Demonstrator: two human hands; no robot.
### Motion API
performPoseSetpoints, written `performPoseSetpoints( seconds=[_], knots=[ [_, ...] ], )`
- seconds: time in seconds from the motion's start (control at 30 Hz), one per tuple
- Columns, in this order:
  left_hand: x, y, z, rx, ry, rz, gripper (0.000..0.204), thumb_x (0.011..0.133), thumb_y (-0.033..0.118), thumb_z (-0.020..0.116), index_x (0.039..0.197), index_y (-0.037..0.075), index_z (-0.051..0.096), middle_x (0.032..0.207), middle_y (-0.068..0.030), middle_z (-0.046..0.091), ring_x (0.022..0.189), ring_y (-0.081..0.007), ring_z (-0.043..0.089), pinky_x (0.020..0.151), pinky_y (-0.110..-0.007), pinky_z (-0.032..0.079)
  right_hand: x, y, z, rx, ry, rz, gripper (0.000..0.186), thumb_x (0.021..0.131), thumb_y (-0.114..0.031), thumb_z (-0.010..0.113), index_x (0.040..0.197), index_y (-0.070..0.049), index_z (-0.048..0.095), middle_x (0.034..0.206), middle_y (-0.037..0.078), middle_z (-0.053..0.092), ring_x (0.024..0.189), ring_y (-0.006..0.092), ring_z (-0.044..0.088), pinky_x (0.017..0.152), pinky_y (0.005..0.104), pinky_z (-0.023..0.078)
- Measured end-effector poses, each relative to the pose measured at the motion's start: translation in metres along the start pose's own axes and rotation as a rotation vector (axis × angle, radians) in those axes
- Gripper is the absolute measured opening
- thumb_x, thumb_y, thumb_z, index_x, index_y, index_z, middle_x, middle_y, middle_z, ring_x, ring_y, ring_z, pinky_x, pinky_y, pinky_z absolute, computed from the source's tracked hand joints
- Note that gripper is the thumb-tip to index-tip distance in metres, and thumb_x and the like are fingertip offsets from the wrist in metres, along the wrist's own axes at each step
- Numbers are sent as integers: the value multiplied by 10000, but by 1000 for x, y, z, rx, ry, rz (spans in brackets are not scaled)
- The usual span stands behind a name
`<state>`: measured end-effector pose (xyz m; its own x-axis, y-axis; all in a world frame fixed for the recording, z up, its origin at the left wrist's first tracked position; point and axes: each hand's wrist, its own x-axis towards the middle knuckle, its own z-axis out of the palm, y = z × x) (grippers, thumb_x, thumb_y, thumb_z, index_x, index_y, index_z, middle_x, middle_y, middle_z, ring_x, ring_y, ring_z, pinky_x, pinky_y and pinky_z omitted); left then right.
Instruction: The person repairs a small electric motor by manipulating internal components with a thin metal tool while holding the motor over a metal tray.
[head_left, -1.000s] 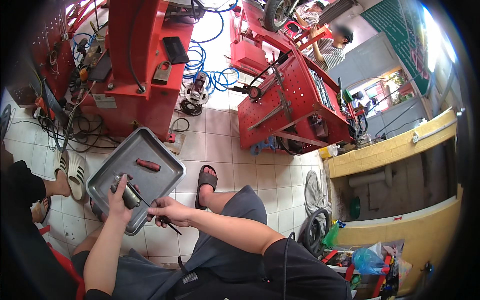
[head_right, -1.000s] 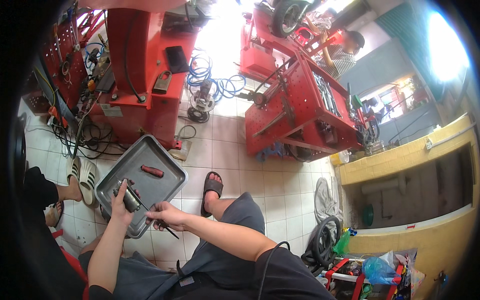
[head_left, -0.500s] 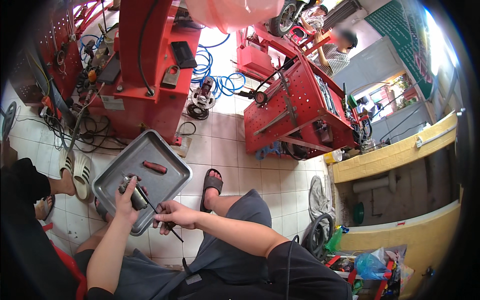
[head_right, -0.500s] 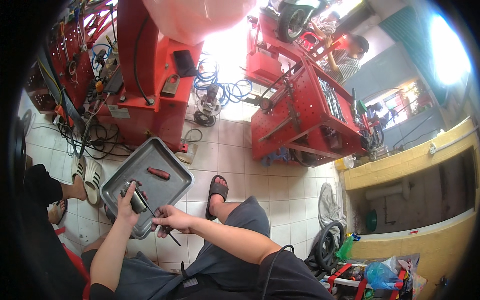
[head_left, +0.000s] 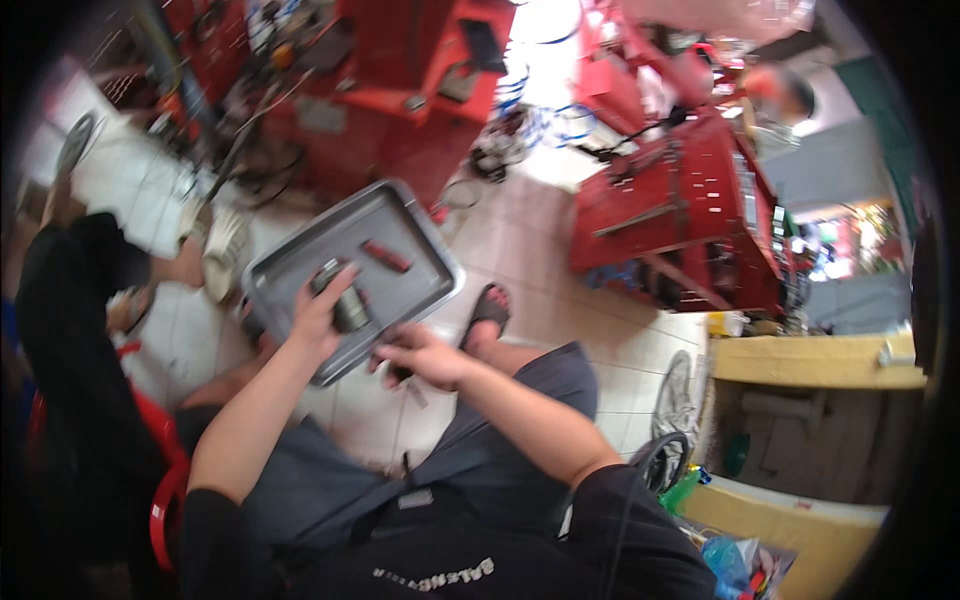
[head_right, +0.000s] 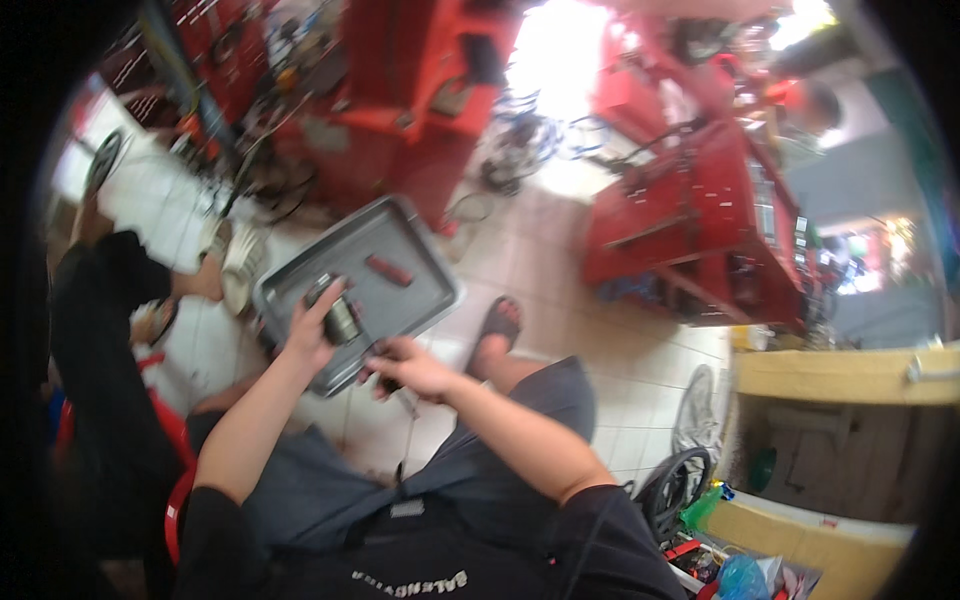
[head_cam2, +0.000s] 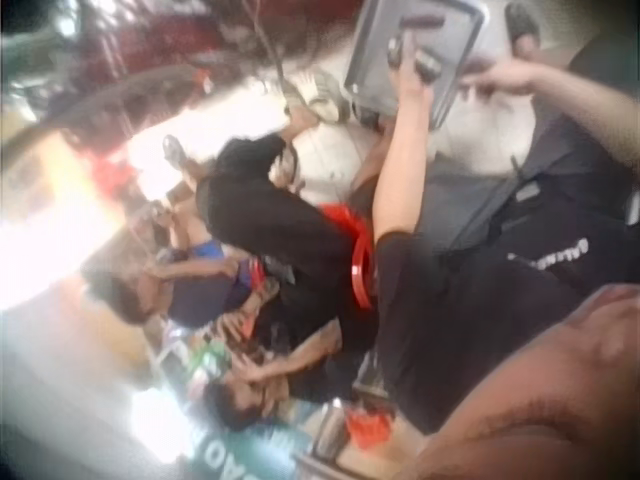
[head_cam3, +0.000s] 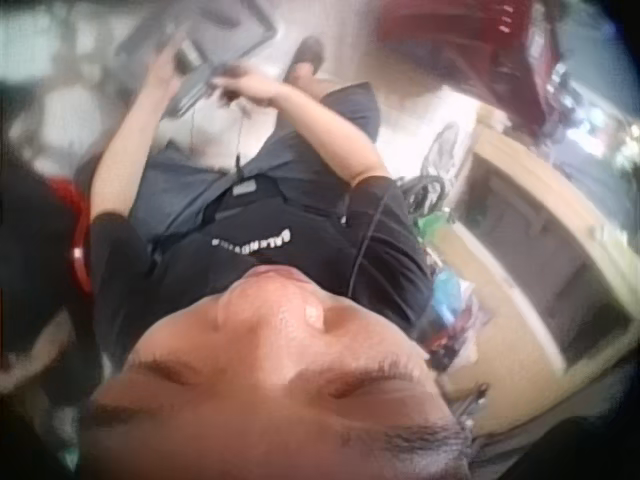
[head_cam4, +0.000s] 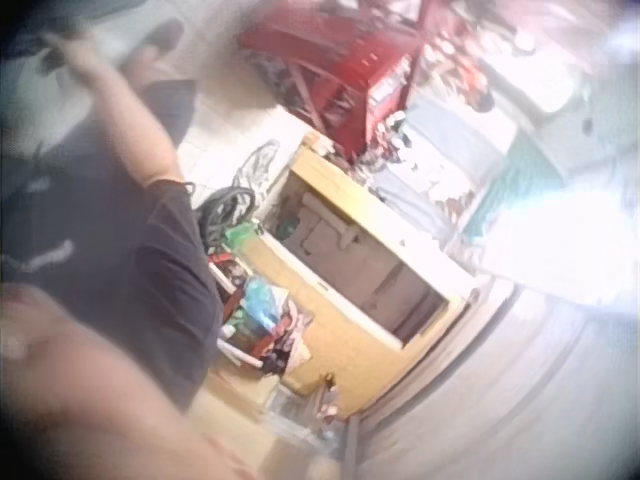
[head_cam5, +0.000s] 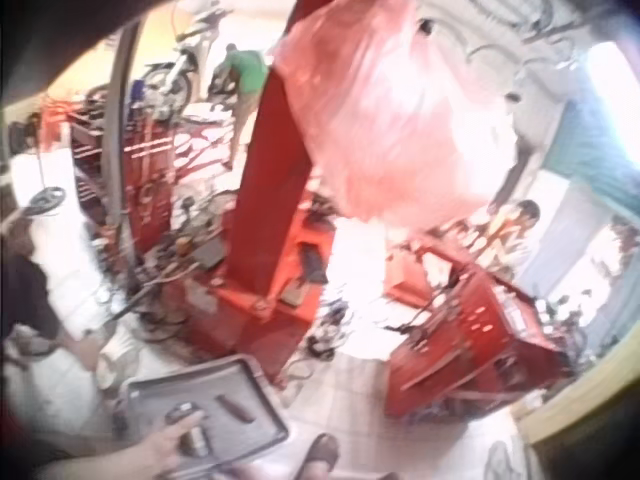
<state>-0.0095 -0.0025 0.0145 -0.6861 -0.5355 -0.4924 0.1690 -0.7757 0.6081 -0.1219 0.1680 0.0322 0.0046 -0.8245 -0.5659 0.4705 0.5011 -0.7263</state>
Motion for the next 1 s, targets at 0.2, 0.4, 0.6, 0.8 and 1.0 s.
performPoseSetpoints(
  seconds=[0.2,0.4,0.6,0.8,1.0],
  knots=[
    [-13,-2,-10,-22,-4,-50,373,884,241,770,1177,97,588,1086,-65,650,883,-223,659,765,-387,577,-3,3,7,413,-95,23,345,1049,-259,484,1224,34,529,917,77,575,668,89,452,639,236,405],
    [-17,5,-6,-27,-50,-11,424,868,296,789,1158,76,572,1019,-57,629,871,-204,667,741,-374,576,-8,-11,16,217,-22,-21,301,1024,-170,557,1193,61,467,1011,164,621,748,197,622,687,320,526],
    [-15,-13,-3,94,-148,-13,521,890,427,739,1218,64,560,1106,-91,621,930,-198,649,791,-363,568,-5,-12,2,180,47,-29,306,987,-168,635,1124,-7,413,884,181,665,603,223,646,556,316,541],
    [-12,-6,-10,-54,-123,-148,549,902,554,667,1198,101,575,1067,-63,621,949,-218,634,786,-381,562,-8,-12,2,49,92,-53,359,1026,-277,571,1180,27,458,852,149,669,520,135,562,464,256,458],
    [-3,0,-16,-174,-55,-142,531,908,572,648,1175,117,588,1056,-57,621,922,-227,628,829,-388,545,-9,-12,8,-2,67,-41,333,1044,-288,534,1165,16,472,831,130,658,467,97,507,395,226,382]
  ],
)
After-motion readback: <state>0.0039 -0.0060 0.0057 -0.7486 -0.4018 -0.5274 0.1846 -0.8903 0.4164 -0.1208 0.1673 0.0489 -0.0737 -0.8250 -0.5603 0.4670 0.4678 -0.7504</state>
